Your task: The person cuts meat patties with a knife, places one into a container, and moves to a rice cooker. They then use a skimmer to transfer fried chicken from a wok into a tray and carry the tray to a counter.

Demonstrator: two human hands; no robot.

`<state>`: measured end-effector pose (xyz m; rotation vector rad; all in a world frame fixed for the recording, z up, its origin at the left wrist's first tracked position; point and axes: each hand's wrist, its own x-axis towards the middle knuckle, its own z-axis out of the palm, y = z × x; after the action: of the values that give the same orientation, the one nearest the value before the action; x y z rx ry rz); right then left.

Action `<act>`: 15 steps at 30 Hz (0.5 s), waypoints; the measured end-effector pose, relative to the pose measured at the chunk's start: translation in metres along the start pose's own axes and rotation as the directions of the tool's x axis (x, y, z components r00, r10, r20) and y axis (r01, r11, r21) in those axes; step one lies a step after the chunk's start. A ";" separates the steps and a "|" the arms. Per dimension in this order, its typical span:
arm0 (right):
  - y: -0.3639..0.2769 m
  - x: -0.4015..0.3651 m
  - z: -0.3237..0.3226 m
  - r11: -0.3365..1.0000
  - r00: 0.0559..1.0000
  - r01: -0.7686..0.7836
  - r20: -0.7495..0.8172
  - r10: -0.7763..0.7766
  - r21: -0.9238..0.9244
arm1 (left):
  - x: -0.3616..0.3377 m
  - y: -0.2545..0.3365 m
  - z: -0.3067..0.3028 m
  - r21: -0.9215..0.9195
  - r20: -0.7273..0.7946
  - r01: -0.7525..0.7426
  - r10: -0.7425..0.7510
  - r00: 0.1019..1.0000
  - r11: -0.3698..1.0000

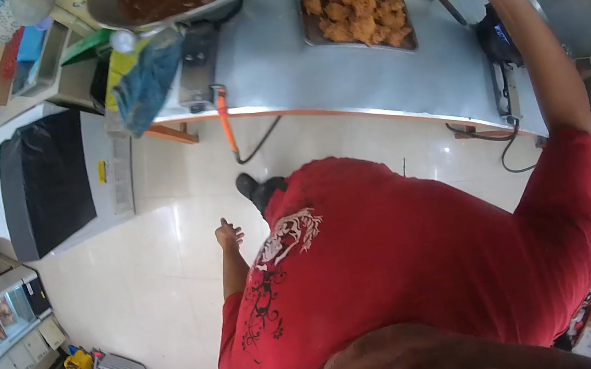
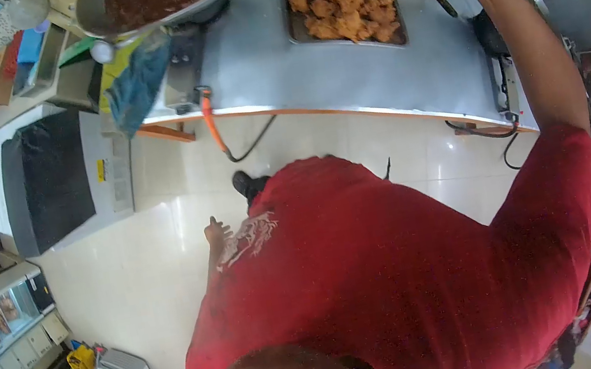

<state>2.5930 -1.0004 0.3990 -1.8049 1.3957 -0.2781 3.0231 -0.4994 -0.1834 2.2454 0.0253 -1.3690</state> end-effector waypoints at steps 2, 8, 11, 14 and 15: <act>0.011 0.000 -0.021 0.987 0.998 -0.004 0.060 -0.006 0.158 | -0.014 -0.019 0.041 -0.050 0.027 0.065 -0.064 0.998 0.997; 0.045 -0.021 -0.088 0.997 0.998 0.056 -0.035 -0.058 -0.044 | -0.115 -0.010 0.113 0.129 -0.010 0.159 -0.159 0.987 0.979; 0.073 -0.047 -0.122 0.990 0.983 0.072 -0.159 -0.091 -0.117 | -0.118 -0.018 0.126 0.176 -0.024 0.167 -0.165 0.986 0.970; 0.100 -0.081 -0.150 0.966 0.945 -0.063 -0.327 -0.023 -0.252 | -0.110 -0.022 0.128 0.165 -0.012 0.192 -0.193 0.981 0.967; 0.096 -0.094 -0.152 0.953 0.936 -0.113 -0.351 0.008 -0.280 | -0.107 -0.017 0.127 0.189 -0.005 0.159 -0.161 0.987 0.969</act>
<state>2.3989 -0.9922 0.4563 -2.0195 1.8188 -0.3848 2.8611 -0.5130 -0.1476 2.4379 0.0780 -1.5242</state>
